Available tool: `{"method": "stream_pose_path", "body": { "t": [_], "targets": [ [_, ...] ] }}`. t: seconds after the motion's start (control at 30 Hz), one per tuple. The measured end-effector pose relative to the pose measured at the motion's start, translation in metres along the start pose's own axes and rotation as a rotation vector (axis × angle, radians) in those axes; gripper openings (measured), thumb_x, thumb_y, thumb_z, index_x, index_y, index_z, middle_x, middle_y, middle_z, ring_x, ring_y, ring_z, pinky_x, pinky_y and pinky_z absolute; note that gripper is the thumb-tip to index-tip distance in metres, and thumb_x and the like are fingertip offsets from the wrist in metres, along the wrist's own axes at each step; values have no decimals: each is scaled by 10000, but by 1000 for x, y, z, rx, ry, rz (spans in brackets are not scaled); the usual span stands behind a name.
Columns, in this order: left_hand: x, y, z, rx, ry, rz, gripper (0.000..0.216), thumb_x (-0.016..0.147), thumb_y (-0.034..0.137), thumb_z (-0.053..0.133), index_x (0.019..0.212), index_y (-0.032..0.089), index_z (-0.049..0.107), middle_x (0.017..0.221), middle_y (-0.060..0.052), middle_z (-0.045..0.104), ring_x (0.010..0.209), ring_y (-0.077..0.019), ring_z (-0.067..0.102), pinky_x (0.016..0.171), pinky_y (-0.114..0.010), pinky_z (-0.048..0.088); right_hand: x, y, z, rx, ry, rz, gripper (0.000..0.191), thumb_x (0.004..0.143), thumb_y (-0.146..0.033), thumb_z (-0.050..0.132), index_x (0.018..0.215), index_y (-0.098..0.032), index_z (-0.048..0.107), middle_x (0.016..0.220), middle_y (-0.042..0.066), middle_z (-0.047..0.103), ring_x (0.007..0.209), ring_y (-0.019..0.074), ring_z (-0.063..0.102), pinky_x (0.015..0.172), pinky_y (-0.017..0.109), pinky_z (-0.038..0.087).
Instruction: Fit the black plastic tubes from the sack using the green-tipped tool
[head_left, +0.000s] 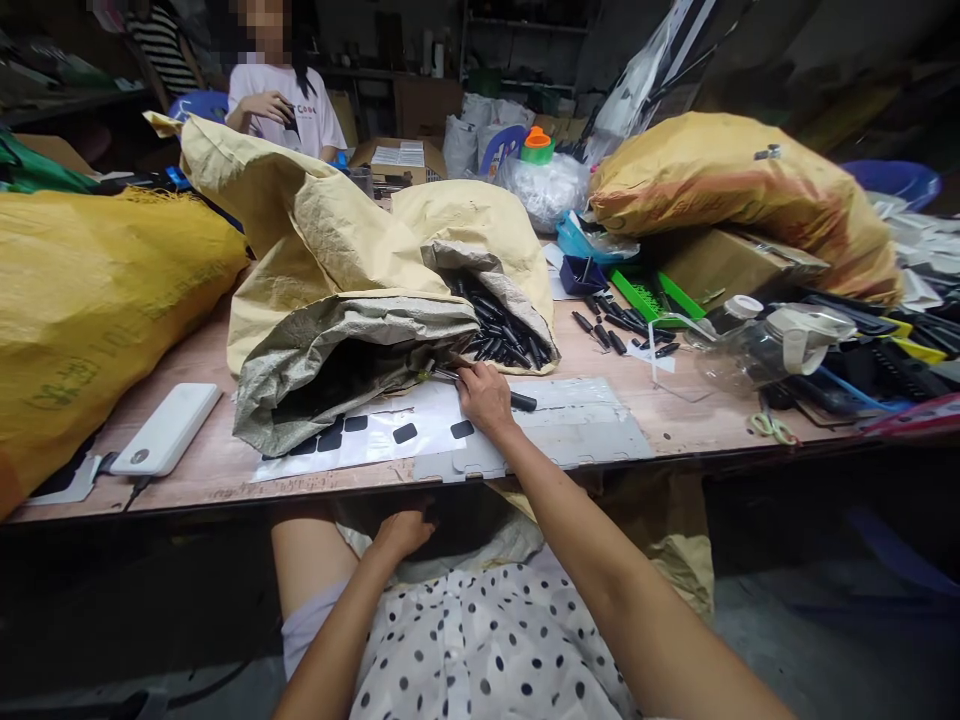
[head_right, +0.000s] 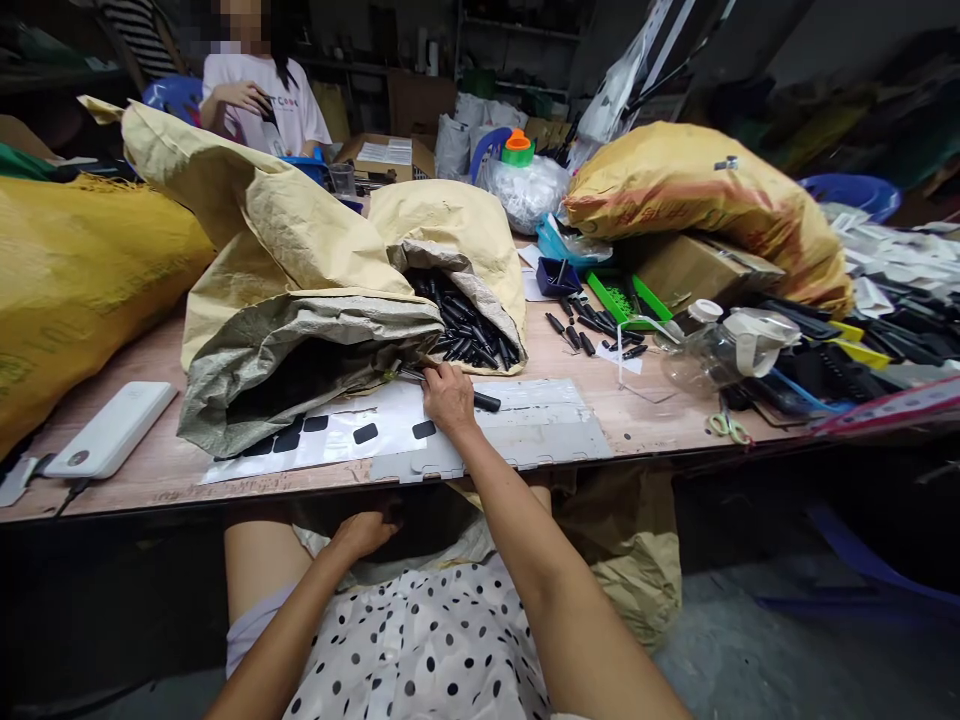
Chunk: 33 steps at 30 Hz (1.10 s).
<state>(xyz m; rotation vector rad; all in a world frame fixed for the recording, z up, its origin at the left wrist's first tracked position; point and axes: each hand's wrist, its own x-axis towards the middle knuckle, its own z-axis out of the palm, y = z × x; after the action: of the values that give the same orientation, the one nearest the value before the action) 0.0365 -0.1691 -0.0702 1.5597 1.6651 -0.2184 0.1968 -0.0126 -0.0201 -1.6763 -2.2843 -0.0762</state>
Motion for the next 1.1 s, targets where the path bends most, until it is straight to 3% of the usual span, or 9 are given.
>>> {"method": "stream_pose_path", "body": {
  "t": [0.17, 0.23, 0.3, 0.4, 0.43, 0.5, 0.77, 0.97, 1.1],
  "targets": [
    [-42, 16, -50, -195, -203, 440, 314, 814, 409, 641, 1016, 210, 776, 832, -30, 777, 779, -199, 703, 686, -250, 507, 0, 0, 0, 0, -10, 9, 281, 1003, -255, 504, 1174, -215, 723, 1098, 131, 662, 1024, 267, 522, 839, 350, 394],
    [-51, 18, -79, -355, -97, 518, 349, 859, 482, 581, 943, 199, 767, 743, -17, 742, 696, -178, 669, 637, -245, 494, 0, 0, 0, 5, -11, 5, 286, 1005, -255, 497, 1178, -211, 721, 1099, 134, 662, 1026, 269, 523, 841, 352, 395],
    [-48, 12, -106, -426, 241, 479, 369, 875, 507, 551, 840, 199, 750, 730, -17, 718, 698, -179, 651, 667, -263, 506, 0, 0, 0, 9, -8, 1, 282, 1004, -256, 494, 1163, -210, 723, 1093, 135, 662, 1024, 272, 522, 841, 355, 397],
    [-24, -11, -135, -359, 912, 205, 253, 837, 428, 604, 828, 223, 753, 796, -35, 716, 779, -219, 646, 746, -320, 522, 0, 0, 0, 13, -8, 2, 272, 1003, -259, 493, 1133, -212, 726, 1087, 135, 659, 1018, 271, 519, 840, 356, 396],
    [-13, -20, -141, -307, 1075, 109, 199, 803, 387, 645, 830, 227, 761, 816, -56, 714, 819, -248, 650, 769, -352, 527, 0, -1, 0, 14, -11, 3, 272, 1003, -260, 491, 1132, -212, 726, 1088, 134, 659, 1018, 269, 518, 840, 355, 396],
    [7, -38, -148, -238, 1230, -23, 148, 737, 331, 715, 829, 232, 774, 837, -97, 711, 870, -309, 655, 784, -420, 536, 1, -1, 0, 14, -20, 5, 278, 1005, -259, 486, 1142, -212, 724, 1095, 134, 658, 1020, 268, 516, 838, 353, 397],
    [30, -52, -153, -276, 1091, -230, 181, 680, 298, 789, 844, 229, 757, 827, -135, 676, 958, -424, 637, 834, -594, 504, 1, -3, -5, 10, -44, 16, 280, 1005, -255, 489, 1151, -201, 721, 1101, 137, 656, 1028, 272, 523, 840, 357, 401],
    [14, -41, -131, -196, 1292, 12, 135, 844, 340, 646, 908, 232, 695, 989, -134, 661, 1023, -361, 572, 926, -517, 465, 1, -3, -3, 12, -30, 6, 274, 1006, -263, 490, 1150, -209, 717, 1104, 134, 656, 1034, 272, 516, 844, 357, 400],
    [8, -18, -104, -140, 1174, 289, 111, 883, 328, 627, 933, 246, 683, 977, -80, 694, 946, -288, 583, 899, -429, 458, 2, -3, -3, 4, -42, 16, 276, 1007, -263, 489, 1151, -205, 717, 1105, 135, 658, 1031, 271, 522, 849, 357, 402]
  ]
}}
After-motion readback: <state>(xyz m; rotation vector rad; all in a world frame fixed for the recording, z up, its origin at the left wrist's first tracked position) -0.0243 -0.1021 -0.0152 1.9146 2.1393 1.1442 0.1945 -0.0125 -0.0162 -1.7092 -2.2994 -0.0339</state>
